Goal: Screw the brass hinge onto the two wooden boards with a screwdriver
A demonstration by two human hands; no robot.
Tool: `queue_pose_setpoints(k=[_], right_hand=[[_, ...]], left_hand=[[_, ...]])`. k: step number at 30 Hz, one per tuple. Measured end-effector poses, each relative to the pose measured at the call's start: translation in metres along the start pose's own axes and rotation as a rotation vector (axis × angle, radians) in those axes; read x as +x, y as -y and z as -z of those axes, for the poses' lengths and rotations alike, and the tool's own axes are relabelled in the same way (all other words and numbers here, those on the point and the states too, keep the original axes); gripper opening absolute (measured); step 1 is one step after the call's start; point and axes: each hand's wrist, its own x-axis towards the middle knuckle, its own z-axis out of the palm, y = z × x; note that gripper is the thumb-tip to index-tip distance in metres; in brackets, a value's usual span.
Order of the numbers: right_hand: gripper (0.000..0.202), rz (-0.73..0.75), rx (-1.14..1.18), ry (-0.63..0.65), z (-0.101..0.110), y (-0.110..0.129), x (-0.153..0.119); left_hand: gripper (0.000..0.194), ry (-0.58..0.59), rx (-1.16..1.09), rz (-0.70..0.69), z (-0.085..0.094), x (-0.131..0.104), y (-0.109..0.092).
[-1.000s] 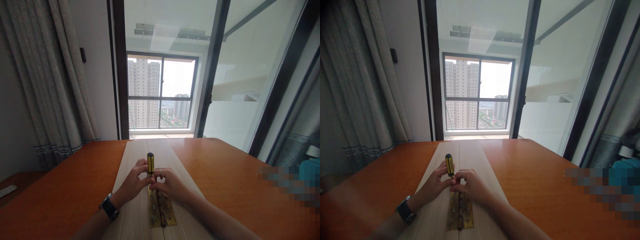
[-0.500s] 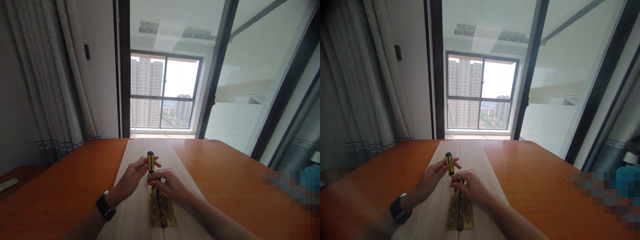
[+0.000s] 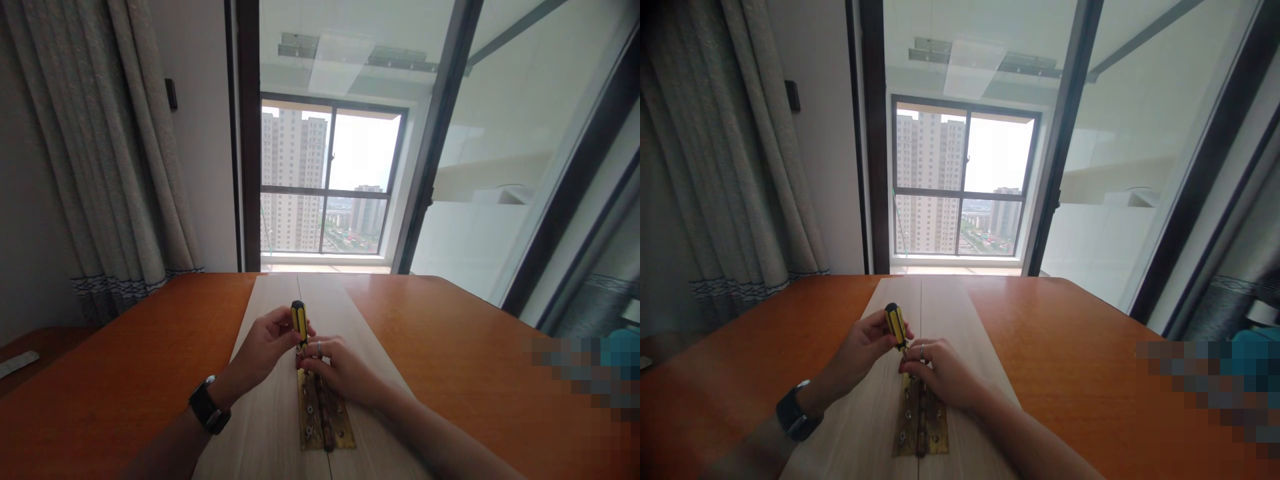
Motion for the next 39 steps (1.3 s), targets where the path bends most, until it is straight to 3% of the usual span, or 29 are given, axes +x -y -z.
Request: queue_pose_setpoints(k=[5,13,20,26,32,39], right_hand=[[0.006,-0.018,-0.053,-0.039,0.000,-0.004,-0.001],[0.010,-0.017,0.004,-0.082,-0.001,-0.008,0.000],[0.021,0.013,-0.020,-0.107,-0.002,-0.011,-0.001],[0.021,0.032,-0.005,-0.077,-0.001,-0.010,-0.002],[0.015,0.012,0.019,-0.067,-0.001,-0.007,-0.002],[0.008,-0.023,0.015,-0.071,-0.002,-0.005,-0.001]], left_hand=[[0.036,-0.022,-0.064,-0.011,-0.002,0.000,0.010],[0.037,-0.048,-0.055,-0.010,-0.008,0.000,0.005],[0.047,0.067,-0.104,0.106,-0.010,-0.006,0.018],[0.042,0.129,-0.097,0.156,-0.008,-0.008,0.018],[0.036,0.089,-0.096,0.133,-0.009,-0.005,0.019],[0.042,0.003,-0.079,0.124,-0.008,-0.005,0.027]])
